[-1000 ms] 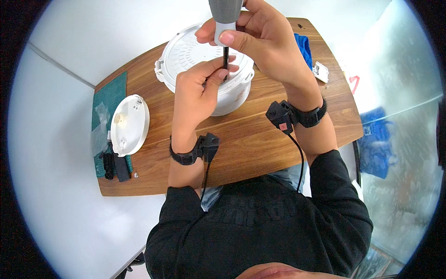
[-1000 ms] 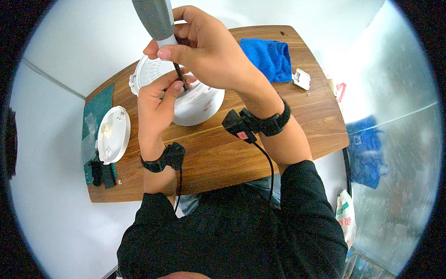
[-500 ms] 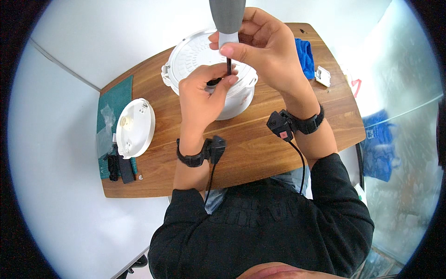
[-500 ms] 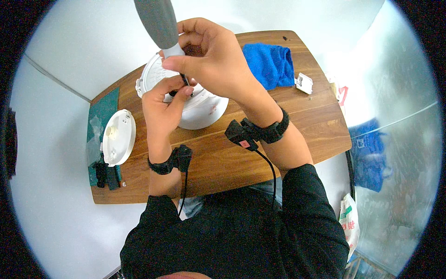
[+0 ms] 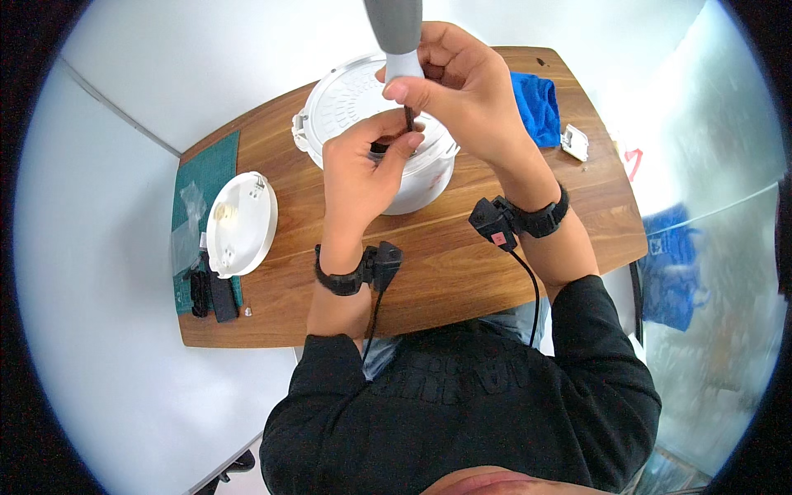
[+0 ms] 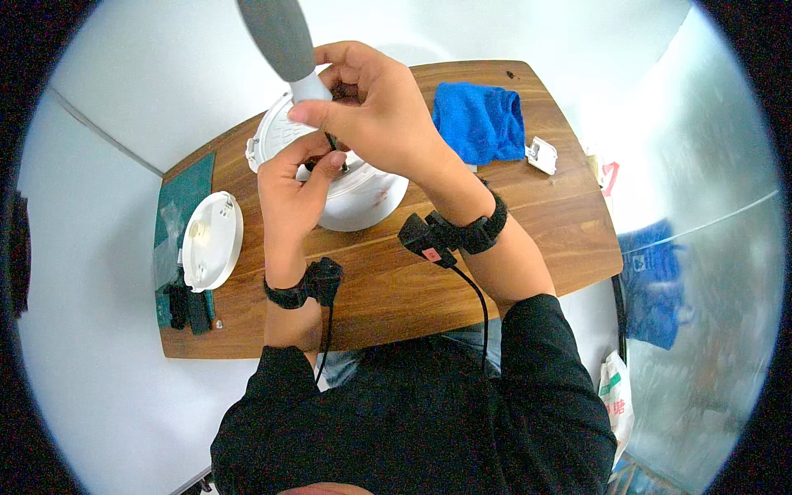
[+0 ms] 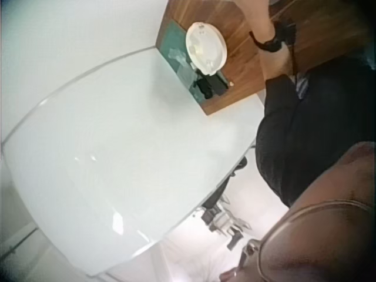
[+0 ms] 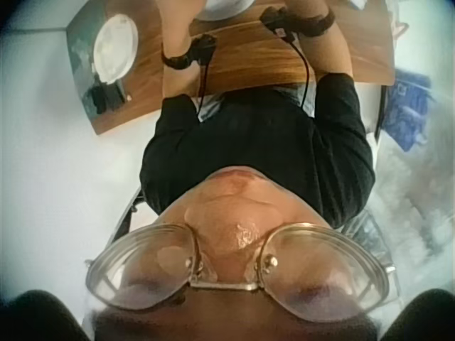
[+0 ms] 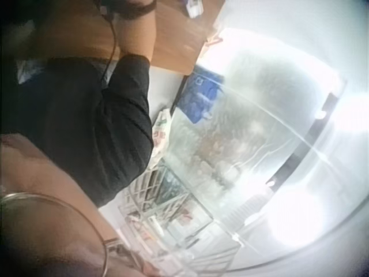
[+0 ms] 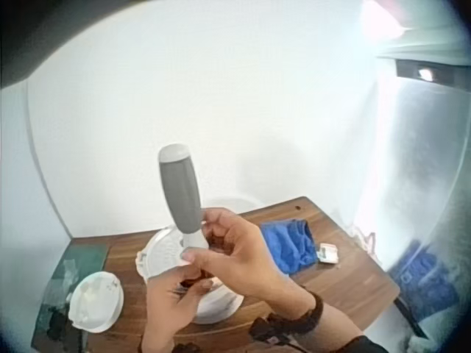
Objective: The person uses a screwdriver to remove screws from a white rice cooker, detaches the lid, and then wipes the inner rim of the cooker with a blue cloth. The person handles the cooker, lid, and screws throughout the process.
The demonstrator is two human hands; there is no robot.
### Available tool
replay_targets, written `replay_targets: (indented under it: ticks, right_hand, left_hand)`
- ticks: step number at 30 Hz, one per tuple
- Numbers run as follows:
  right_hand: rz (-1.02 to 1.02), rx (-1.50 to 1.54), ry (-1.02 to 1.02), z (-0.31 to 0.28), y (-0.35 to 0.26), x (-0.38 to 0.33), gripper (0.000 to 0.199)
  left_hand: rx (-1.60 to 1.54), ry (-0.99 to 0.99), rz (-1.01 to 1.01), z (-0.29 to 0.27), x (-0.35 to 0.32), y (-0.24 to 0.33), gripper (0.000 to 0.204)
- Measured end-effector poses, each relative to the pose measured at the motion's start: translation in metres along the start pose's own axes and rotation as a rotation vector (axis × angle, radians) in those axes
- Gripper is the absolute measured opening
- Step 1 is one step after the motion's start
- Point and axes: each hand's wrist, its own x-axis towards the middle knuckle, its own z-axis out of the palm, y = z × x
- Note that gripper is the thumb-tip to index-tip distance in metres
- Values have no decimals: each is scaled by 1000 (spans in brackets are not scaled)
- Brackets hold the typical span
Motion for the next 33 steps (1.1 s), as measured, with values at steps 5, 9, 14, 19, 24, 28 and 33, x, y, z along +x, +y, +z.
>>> replay_targets:
  ticks: [5, 9, 14, 19, 24, 28, 33]
  right_hand:
    - [23, 297, -44, -2, 12, 1, 42]
    - [-23, -65, -66, -5, 9, 0, 38]
    - [28, -47, -6, -7, 4, 0, 34]
    - [21, 272, -55, -8, 20, 6, 31]
    - [-66, 129, -76, -4, 14, 4, 33]
    - [-41, -94, -27, -6, 14, 3, 29]
    - [11, 350, 48, 0, 28, 4, 34]
  left_hand:
    - [-69, -46, -70, 0, 1, -2, 14]
    - [41, 27, -38, 3, 0, -1, 15]
    - [8, -1, -69, 4, 0, 1, 15]
    - [-53, -76, -71, 1, 4, -4, 15]
    - [23, -39, -107, 0, 1, 1, 18]
    - [51, -34, -101, 0, 2, 1, 17]
    - [-48, -97, -57, 1, 5, -1, 12]
